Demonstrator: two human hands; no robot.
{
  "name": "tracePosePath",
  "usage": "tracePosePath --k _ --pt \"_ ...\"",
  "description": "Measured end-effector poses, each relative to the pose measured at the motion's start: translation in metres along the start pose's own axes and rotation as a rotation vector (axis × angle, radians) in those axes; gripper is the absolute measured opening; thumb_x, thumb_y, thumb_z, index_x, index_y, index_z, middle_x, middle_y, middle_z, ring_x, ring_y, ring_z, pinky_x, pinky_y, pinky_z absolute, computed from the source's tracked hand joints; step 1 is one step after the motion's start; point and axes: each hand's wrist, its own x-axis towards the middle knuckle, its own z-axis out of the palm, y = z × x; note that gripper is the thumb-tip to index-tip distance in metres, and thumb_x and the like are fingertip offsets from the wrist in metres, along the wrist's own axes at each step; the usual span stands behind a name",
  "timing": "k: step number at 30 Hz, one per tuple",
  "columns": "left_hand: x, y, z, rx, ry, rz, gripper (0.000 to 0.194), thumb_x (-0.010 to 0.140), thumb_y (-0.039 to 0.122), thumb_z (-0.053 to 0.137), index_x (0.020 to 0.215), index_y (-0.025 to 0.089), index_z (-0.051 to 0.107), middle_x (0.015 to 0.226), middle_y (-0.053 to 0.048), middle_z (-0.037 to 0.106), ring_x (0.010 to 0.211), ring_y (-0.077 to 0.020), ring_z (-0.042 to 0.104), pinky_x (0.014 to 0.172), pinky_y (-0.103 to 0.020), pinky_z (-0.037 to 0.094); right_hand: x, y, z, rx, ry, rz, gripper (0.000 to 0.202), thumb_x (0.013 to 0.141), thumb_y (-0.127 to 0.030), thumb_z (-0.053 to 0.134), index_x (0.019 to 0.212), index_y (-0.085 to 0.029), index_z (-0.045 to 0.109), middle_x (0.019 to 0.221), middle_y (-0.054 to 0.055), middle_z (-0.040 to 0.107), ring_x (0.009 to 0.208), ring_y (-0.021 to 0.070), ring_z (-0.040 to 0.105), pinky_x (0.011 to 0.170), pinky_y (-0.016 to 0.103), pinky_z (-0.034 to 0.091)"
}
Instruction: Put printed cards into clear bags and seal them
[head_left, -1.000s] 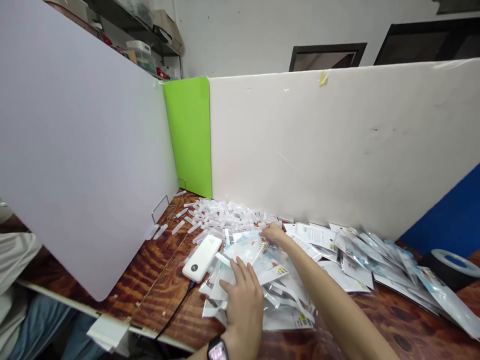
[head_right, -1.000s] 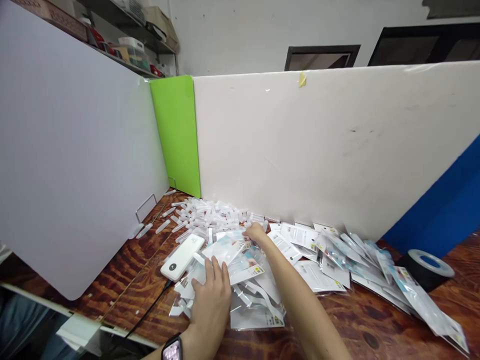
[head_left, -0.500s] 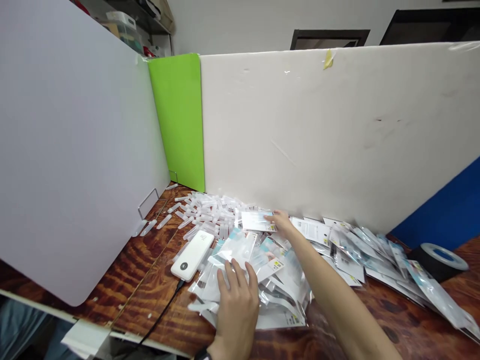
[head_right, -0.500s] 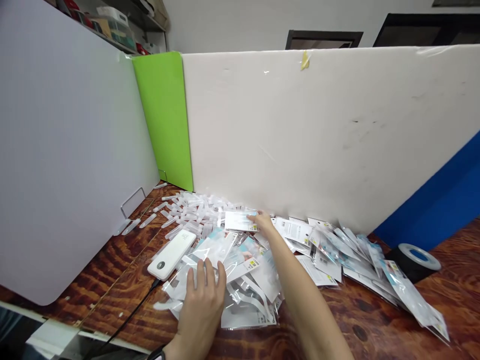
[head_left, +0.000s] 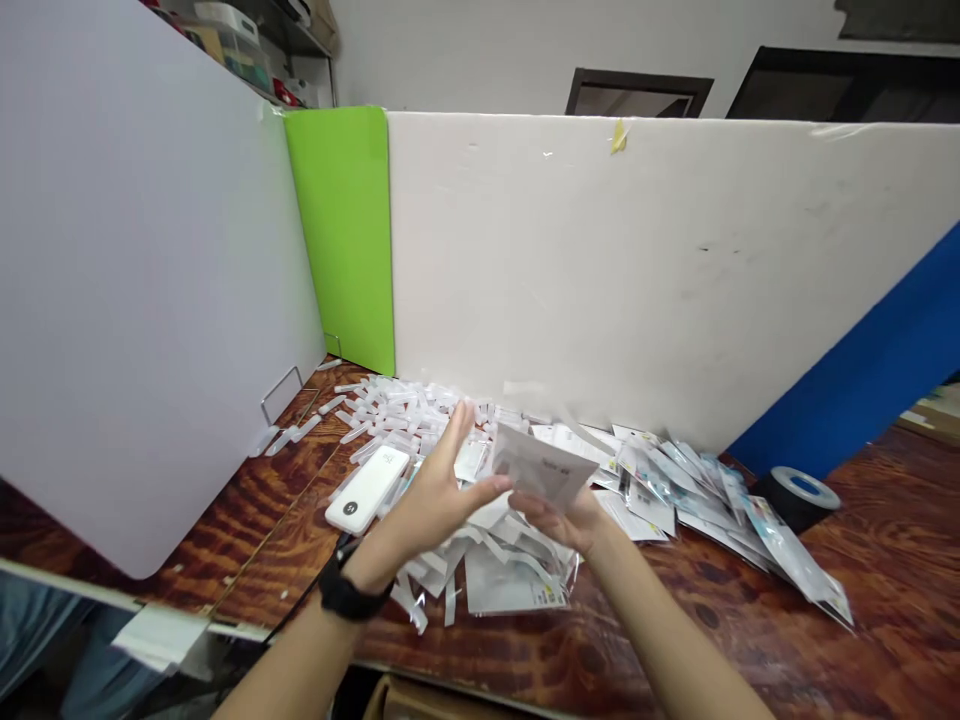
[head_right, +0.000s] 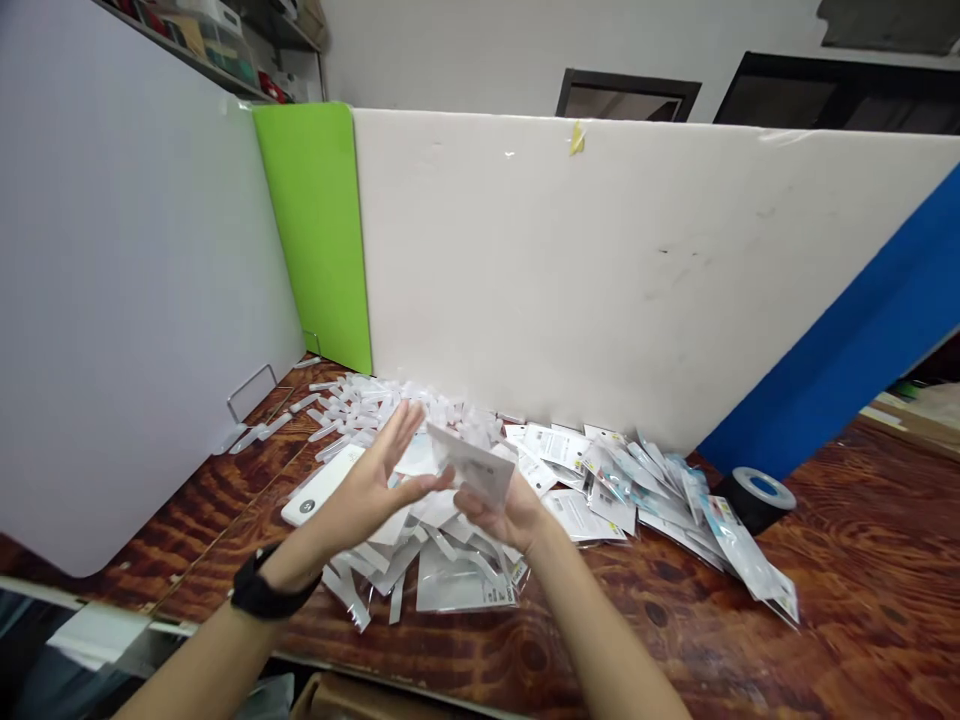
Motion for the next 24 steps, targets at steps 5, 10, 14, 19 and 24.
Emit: tracePosePath --k 5,10,14,19,24 --pt "-0.014 0.012 -0.002 -0.72 -0.145 -0.076 0.051 0.07 0.037 0.074 0.109 0.006 0.063 0.101 -0.018 0.071 0.091 -0.0296 0.067 0.075 -0.034 0.053 -0.038 0.028 0.059 -0.092 -0.208 0.134 0.059 0.082 -0.066 0.042 0.099 -0.014 0.064 0.076 0.012 0.069 0.046 0.0133 0.058 0.036 0.02 0.041" --pt "-0.048 0.017 0.029 -0.862 -0.005 -0.063 0.039 0.077 0.039 0.067 0.105 0.012 0.062 0.092 -0.011 0.073 0.084 -0.0233 0.068 0.077 -0.034 0.052 -0.084 0.025 0.045 -0.347 0.325 -0.282 0.044 0.086 -0.052 0.051 0.121 -0.025 0.052 0.108 0.009 0.067 0.09 0.0239 0.065 0.078 0.038 0.053" --pt "-0.071 0.016 0.06 -0.945 -0.032 -0.104 0.038 0.075 0.037 0.069 0.102 0.011 0.062 0.087 -0.011 0.072 0.079 -0.0221 0.068 0.076 -0.034 0.052 -0.13 0.035 0.024 -0.471 0.447 -0.533 0.057 0.086 -0.051 0.052 0.135 -0.028 0.034 0.13 0.013 0.053 0.105 0.0268 0.061 0.086 0.042 0.05" --pt "-0.097 0.009 0.078 -0.943 -0.099 -0.117 0.037 0.071 0.033 0.074 0.096 0.008 0.066 0.082 -0.01 0.072 0.067 -0.018 0.066 0.065 -0.028 0.05 -0.157 0.052 0.035 -0.767 0.462 -0.682 0.054 0.086 -0.043 0.056 0.135 -0.032 0.036 0.138 0.011 0.046 0.124 0.0281 0.047 0.097 0.044 0.045" --pt "-0.121 0.008 0.072 -0.909 -0.118 -0.141 0.036 0.071 0.034 0.074 0.097 0.01 0.067 0.081 -0.009 0.071 0.061 -0.0151 0.064 0.06 -0.025 0.049 -0.158 0.056 0.062 -0.891 0.363 -0.572 0.04 0.081 -0.04 0.062 0.118 -0.025 0.054 0.127 0.01 0.055 0.116 0.0297 0.052 0.092 0.042 0.048"
